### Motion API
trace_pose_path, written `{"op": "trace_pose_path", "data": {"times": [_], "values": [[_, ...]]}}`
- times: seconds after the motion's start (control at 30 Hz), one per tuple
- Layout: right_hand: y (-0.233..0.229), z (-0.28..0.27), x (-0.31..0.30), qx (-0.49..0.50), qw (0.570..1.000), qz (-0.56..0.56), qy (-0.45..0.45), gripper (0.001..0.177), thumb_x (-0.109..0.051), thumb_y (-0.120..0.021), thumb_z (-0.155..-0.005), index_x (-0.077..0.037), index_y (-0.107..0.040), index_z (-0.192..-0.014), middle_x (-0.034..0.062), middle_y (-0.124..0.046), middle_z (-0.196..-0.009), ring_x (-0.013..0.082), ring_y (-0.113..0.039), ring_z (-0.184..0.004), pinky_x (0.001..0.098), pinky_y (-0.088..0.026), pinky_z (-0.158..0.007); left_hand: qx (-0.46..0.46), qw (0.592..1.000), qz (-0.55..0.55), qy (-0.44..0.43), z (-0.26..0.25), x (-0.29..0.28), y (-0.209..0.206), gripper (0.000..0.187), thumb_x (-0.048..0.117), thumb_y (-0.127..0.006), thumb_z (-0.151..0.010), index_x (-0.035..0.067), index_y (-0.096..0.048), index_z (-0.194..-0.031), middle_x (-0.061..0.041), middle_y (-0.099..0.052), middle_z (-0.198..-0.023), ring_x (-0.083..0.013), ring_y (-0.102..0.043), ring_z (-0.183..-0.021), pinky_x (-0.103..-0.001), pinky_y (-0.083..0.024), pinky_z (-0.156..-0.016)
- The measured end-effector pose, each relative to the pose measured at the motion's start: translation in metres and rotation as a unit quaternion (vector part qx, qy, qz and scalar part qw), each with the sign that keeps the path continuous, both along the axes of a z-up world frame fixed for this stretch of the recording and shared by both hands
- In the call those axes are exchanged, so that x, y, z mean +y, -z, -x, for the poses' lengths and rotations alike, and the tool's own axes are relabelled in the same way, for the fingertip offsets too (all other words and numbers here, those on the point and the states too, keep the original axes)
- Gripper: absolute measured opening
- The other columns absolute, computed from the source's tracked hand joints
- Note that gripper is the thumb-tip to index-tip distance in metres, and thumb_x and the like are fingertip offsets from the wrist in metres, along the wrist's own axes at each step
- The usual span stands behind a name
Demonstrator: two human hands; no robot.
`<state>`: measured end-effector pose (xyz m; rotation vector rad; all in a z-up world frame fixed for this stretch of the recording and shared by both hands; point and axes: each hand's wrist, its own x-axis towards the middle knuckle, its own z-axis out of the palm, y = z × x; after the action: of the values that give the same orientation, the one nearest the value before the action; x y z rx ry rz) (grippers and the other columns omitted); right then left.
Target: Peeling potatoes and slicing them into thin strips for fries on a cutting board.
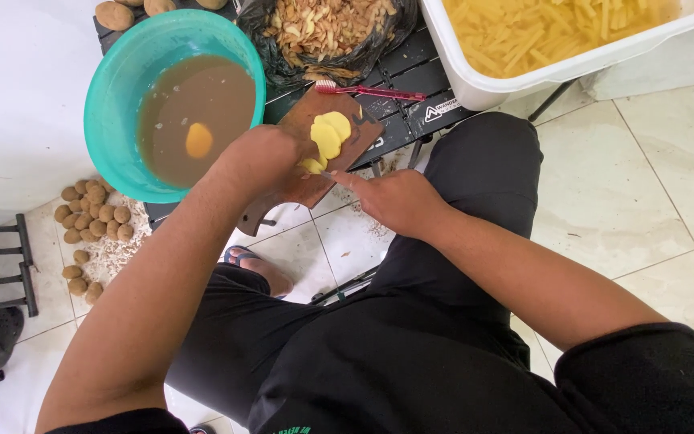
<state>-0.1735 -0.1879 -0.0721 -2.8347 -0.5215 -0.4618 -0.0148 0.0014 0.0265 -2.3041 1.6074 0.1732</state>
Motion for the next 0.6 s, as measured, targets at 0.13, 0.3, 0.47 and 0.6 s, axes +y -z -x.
{"op": "trace_pose_path", "data": {"times": [0.13,0.3,0.47,0.6], "values": [[-0.003,0.001,-0.004,0.093,0.988,-0.12,0.008,0.052,-0.017,-0.038,-0.104,-0.021,-0.041,-0.156,0.0098,-0.064,-0.058,0.0302,-0.065,-0.052,0.0402,-0.054,-0.056,-0.03,0.998,0.057,0.02,-0.009,0.011,0.035,0.034,0.038,-0.076,-0.087,0.026,-0.065,-0.117,0.0,-0.071,-0.094,-0.0218,-0.073,-0.094,-0.034,-0.06,-0.079],[-0.008,0.0,-0.007,0.246,0.926,-0.28,0.058,0.049,-0.032,-0.038,-0.103,-0.035,-0.044,-0.152,0.0176,-0.074,-0.08,0.0437,-0.072,-0.079,0.0476,-0.055,-0.072,-0.146,0.968,0.2,0.043,-0.007,0.026,0.078,0.035,0.038,-0.081,-0.082,0.024,-0.064,-0.109,0.005,-0.06,-0.102,-0.0154,-0.064,-0.103,-0.031,-0.059,-0.079],[-0.027,0.001,-0.003,0.273,0.897,-0.341,0.071,0.047,-0.029,-0.042,-0.1,-0.031,-0.051,-0.146,0.0208,-0.075,-0.086,0.0459,-0.071,-0.086,0.0498,-0.054,-0.078,-0.157,0.966,0.202,0.026,0.009,0.026,0.067,0.032,0.037,-0.079,-0.085,0.024,-0.063,-0.109,0.005,-0.06,-0.107,-0.0138,-0.064,-0.099,-0.026,-0.057,-0.074],[-0.028,0.002,-0.003,0.257,0.902,-0.338,0.078,0.046,-0.03,-0.042,-0.101,-0.028,-0.054,-0.145,0.02,-0.075,-0.087,0.0449,-0.072,-0.087,0.0494,-0.055,-0.077,-0.085,0.963,0.256,-0.02,0.012,0.022,0.071,0.035,0.046,-0.076,-0.091,0.02,-0.068,-0.113,0.0,-0.061,-0.108,-0.0192,-0.067,-0.095,-0.029,-0.058,-0.072]]}}
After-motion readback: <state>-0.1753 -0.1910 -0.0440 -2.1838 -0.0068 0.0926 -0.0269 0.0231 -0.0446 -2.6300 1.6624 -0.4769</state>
